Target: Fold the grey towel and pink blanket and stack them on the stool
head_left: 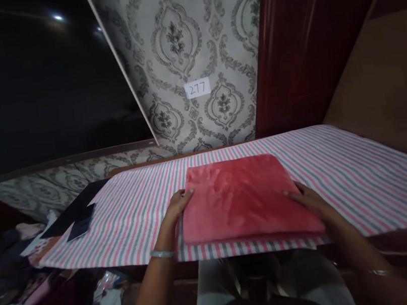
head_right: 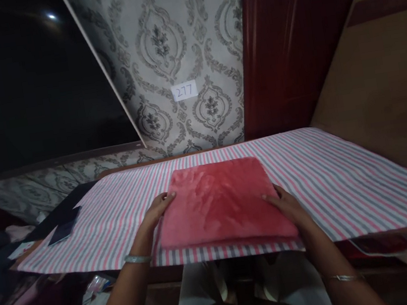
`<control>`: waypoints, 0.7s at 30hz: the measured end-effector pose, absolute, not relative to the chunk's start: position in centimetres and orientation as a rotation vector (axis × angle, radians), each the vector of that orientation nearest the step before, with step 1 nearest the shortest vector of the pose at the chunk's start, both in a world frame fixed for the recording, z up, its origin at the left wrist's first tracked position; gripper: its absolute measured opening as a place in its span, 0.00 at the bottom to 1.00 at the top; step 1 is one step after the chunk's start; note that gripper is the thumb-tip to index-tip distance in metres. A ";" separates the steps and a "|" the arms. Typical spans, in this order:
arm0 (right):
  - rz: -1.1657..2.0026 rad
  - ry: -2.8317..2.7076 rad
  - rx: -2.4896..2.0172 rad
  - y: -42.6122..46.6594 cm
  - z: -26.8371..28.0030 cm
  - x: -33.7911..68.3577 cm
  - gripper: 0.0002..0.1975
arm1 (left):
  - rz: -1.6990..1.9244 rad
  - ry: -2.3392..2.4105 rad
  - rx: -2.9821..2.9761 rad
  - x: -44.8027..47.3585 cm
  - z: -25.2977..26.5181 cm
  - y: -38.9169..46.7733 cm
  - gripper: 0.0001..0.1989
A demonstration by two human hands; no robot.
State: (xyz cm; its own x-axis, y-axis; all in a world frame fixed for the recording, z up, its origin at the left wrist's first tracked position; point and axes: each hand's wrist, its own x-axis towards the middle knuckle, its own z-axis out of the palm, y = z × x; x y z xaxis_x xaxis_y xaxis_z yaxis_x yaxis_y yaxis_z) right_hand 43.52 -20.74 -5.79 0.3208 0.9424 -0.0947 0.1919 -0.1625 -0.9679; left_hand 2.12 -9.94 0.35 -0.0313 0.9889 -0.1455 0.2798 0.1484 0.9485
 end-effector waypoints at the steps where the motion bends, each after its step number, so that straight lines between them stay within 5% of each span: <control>1: 0.941 -1.055 -1.583 -20.8 -5.5 43.4 0.35 | 0.945 1.470 1.284 2.2 0.4 -10.2 0.35; 7: 1.028 -0.984 -1.444 -21.7 -3.6 41.9 0.35 | 0.983 1.287 1.082 2.2 0.4 -12.0 0.58; 21: 1.133 -0.964 -1.398 -21.7 -3.4 42.8 0.38 | 0.970 1.051 1.227 2.5 -0.9 -12.0 0.49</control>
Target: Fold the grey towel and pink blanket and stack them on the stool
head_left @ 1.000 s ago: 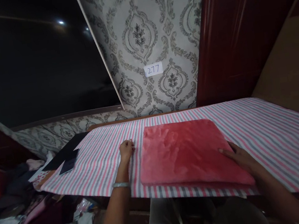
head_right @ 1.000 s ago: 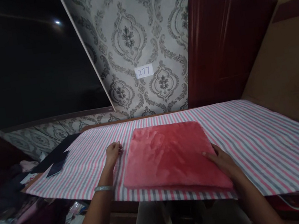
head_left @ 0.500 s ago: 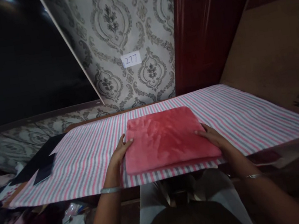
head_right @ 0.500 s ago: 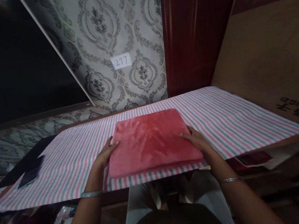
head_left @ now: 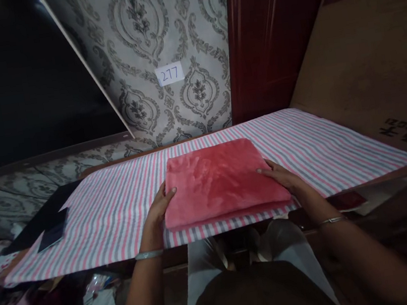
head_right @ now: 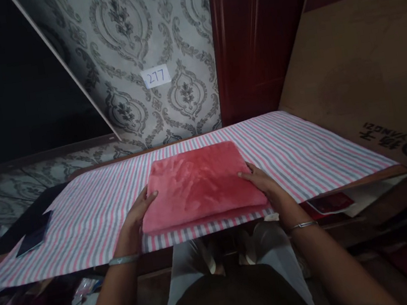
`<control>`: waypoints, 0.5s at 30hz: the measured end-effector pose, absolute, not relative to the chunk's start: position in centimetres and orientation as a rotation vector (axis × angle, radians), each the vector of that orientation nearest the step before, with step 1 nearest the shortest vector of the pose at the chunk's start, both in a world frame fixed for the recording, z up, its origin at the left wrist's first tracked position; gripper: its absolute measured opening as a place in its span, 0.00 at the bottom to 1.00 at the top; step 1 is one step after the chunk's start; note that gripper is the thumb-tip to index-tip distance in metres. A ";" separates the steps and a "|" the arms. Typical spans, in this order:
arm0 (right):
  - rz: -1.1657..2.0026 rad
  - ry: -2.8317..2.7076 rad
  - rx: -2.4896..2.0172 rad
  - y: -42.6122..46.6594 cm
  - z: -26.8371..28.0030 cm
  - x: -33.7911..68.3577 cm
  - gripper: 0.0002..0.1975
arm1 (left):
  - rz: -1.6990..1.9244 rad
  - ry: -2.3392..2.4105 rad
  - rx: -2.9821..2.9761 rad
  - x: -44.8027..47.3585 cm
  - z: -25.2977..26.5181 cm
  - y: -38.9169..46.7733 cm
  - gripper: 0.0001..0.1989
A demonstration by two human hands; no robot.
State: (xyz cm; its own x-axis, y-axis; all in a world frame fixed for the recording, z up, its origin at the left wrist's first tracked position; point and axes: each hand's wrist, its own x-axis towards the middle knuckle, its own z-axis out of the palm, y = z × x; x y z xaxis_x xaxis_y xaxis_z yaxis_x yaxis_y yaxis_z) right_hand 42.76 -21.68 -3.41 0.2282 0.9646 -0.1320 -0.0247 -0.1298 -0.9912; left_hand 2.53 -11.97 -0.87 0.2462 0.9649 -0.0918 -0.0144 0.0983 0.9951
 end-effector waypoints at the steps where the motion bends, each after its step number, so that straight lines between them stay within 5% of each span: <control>1: 1.142 -0.990 -1.421 -21.6 -3.1 43.0 0.40 | 0.946 1.096 1.223 2.2 -0.7 -11.9 0.49; 5: 0.719 -1.215 -1.675 -18.9 -0.7 43.7 0.47 | 1.015 1.469 1.381 1.9 1.5 -10.5 0.47; 9: 0.251 -1.592 -1.584 -13.5 2.9 40.9 0.37 | 1.141 1.412 1.815 6.1 5.6 -7.9 0.39; 15: 0.070 -1.767 -1.995 -9.7 5.4 34.3 0.28 | 0.575 1.686 2.377 14.3 7.6 -5.6 0.33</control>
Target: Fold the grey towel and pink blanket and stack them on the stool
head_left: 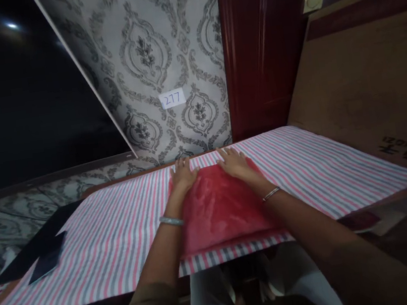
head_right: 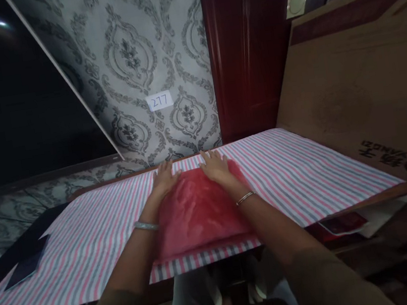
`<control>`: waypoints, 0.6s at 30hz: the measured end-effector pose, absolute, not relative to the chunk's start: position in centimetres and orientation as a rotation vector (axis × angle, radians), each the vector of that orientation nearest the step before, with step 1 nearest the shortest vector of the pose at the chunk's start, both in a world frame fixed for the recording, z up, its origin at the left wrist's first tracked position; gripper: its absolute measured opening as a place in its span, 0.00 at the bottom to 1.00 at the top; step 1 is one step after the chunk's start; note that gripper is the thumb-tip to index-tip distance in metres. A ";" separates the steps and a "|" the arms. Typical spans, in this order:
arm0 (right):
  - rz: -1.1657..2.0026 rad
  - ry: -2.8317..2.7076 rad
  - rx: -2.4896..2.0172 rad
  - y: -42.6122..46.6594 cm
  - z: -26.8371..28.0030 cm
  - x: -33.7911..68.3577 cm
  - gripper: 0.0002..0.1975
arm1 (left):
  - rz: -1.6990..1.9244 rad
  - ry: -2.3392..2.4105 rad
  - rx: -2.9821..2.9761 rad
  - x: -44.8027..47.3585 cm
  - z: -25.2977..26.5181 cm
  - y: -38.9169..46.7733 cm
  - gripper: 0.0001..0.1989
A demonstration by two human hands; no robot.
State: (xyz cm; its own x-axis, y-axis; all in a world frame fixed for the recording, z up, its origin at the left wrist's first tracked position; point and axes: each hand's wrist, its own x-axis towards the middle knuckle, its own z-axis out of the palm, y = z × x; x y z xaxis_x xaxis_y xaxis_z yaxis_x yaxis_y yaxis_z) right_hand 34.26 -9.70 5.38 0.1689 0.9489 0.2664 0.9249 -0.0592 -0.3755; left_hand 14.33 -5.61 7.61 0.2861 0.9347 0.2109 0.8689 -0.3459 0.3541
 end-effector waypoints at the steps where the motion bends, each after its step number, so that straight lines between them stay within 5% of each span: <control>1: 0.042 -1.771 -2.051 -9.8 4.8 33.8 0.27 | 0.460 1.747 2.420 14.8 6.9 -5.6 0.32; 8: -0.115 -1.800 -2.079 -10.0 -0.5 34.0 0.25 | 0.277 1.855 2.578 14.2 1.1 -5.6 0.31; 18: -0.103 -1.782 -2.119 -9.1 -1.4 34.1 0.24 | 0.225 1.829 2.541 14.4 0.7 -5.0 0.30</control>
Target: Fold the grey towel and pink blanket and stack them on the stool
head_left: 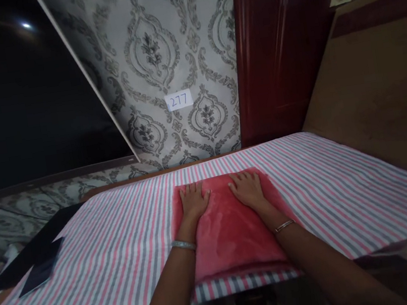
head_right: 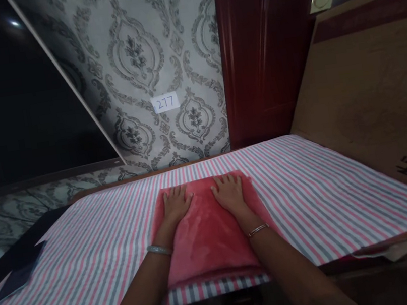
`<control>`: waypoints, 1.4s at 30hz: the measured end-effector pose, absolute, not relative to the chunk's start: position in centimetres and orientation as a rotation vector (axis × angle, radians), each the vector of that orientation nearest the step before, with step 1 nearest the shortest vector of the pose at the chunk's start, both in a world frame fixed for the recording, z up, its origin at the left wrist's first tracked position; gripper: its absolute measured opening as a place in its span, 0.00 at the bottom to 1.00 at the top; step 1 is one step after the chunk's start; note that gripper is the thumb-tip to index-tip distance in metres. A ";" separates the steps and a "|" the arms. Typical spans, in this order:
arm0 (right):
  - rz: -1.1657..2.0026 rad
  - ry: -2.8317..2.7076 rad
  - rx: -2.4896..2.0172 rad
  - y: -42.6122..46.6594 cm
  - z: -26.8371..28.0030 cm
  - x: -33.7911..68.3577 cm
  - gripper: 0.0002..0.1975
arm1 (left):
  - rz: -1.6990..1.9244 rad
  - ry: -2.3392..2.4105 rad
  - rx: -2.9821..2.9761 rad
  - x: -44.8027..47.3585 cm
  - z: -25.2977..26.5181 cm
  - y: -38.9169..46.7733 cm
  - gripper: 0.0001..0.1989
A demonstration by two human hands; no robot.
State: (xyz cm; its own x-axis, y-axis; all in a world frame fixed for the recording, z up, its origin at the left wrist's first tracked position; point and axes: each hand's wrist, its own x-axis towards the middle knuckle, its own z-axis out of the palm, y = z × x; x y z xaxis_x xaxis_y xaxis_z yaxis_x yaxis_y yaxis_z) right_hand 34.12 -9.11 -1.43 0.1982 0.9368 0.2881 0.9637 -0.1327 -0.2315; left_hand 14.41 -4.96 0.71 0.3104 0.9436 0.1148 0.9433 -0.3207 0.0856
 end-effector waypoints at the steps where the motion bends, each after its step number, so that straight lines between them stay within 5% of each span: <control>1: -0.106 -1.785 -2.120 -9.1 -1.5 34.1 0.24 | 0.229 1.831 2.539 14.4 0.7 -5.1 0.30; 20: 0.360 -1.644 -2.232 -13.5 -1.0 40.1 0.34 | 0.250 1.769 2.412 5.0 1.0 -7.6 0.31; 31: 0.559 -1.371 -1.753 -18.7 -4.5 42.5 0.36 | 1.007 1.392 1.784 1.3 -0.5 -12.3 0.34; 42: 1.075 -0.976 -1.278 -21.9 -2.9 41.4 0.43 | 1.011 1.364 1.036 3.1 1.7 -14.5 0.37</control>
State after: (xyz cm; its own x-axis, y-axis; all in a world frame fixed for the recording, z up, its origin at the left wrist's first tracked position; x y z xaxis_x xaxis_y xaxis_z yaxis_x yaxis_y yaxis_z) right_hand 41.37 -21.88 -2.92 0.2362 0.9714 -0.0258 -0.0671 -0.0102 -0.9977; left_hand 3.11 -14.51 1.69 -0.0246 0.9669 -0.2541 0.0379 0.2549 0.9662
